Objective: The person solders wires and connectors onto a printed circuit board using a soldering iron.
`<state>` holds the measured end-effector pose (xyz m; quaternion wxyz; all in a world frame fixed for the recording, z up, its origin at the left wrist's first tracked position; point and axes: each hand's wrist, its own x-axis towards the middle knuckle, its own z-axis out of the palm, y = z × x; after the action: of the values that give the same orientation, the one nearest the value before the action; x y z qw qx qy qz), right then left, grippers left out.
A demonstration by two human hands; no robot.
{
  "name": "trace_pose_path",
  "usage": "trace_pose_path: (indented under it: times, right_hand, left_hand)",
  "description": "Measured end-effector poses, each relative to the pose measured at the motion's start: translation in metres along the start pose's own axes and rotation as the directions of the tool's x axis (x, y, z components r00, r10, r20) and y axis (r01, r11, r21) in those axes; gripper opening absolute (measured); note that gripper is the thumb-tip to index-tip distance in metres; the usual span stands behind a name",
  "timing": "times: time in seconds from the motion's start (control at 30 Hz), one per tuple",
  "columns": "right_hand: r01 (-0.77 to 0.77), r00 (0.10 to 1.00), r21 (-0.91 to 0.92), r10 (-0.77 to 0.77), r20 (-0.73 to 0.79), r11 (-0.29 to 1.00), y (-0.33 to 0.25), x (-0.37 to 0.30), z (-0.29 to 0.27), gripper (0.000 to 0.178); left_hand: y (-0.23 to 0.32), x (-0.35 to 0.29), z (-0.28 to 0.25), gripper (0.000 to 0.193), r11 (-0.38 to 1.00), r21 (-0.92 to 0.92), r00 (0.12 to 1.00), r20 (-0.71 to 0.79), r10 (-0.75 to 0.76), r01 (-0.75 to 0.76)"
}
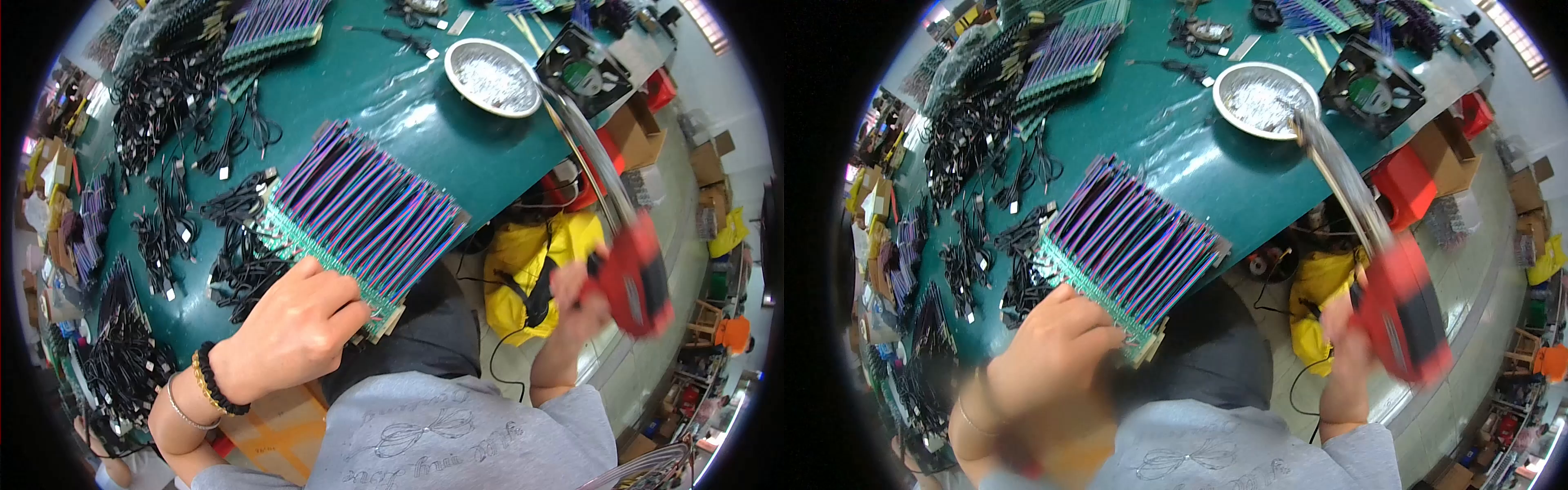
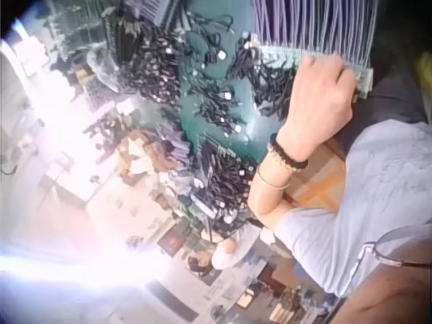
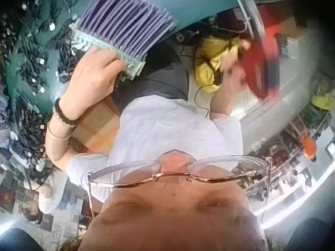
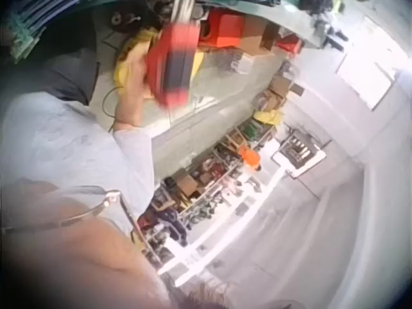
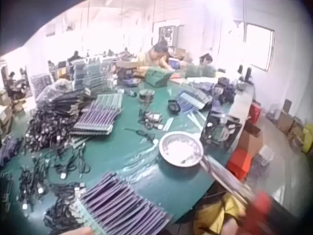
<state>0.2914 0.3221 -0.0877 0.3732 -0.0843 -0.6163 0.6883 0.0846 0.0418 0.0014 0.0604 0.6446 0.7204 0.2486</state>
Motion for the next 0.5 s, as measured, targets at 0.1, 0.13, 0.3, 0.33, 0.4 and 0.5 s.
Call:
trace_pose_path:
  times: [0.1,0.13,0.3,0.33,0.4,0.5]
  right_hand:
    - [-0.04,0.985,-0.394,-0.031,-0.172,0.918,0.01,0.051,0.033,0.034]
    - [-0.072,0.982,-0.268,0.021,-0.186,0.961,0.011,0.057,0.038,0.034]
    - [-0.021,0.988,-0.182,-0.007,-0.154,0.983,-0.002,0.039,0.033,0.048]
    - [-0.041,0.992,-0.101,0.028,-0.124,0.994,-0.005,0.031,0.028,0.053]
    - [-0.048,0.998,-0.135,0.043,-0.039,0.99,-0.007,0.014,0.017,0.075]
    - [-0.105,0.994,-0.045,0.104,-0.014,0.993,-0.015,-0.013,0.01,0.084]
  left_hand:
    - [0.008,-0.006,0.001,0.014,0.999,0.008,0.999,-0.008,-0.034,0.034]
    - [0.01,-0.007,0.004,0.014,0.998,0.02,0.998,-0.006,-0.061,0.062]
    - [0.012,-0.004,0.005,0.015,0.988,-0.037,0.987,-0.045,-0.152,0.15]
    - [0.011,-0.005,0.006,0.015,0.986,-0.058,0.986,-0.049,-0.158,0.155]
    - [0.011,-0.002,0.008,0.016,0.98,-0.094,0.981,-0.067,-0.182,0.176]
    - [0.011,0.003,0.008,0.016,0.975,-0.118,0.98,-0.045,-0.193,0.187]
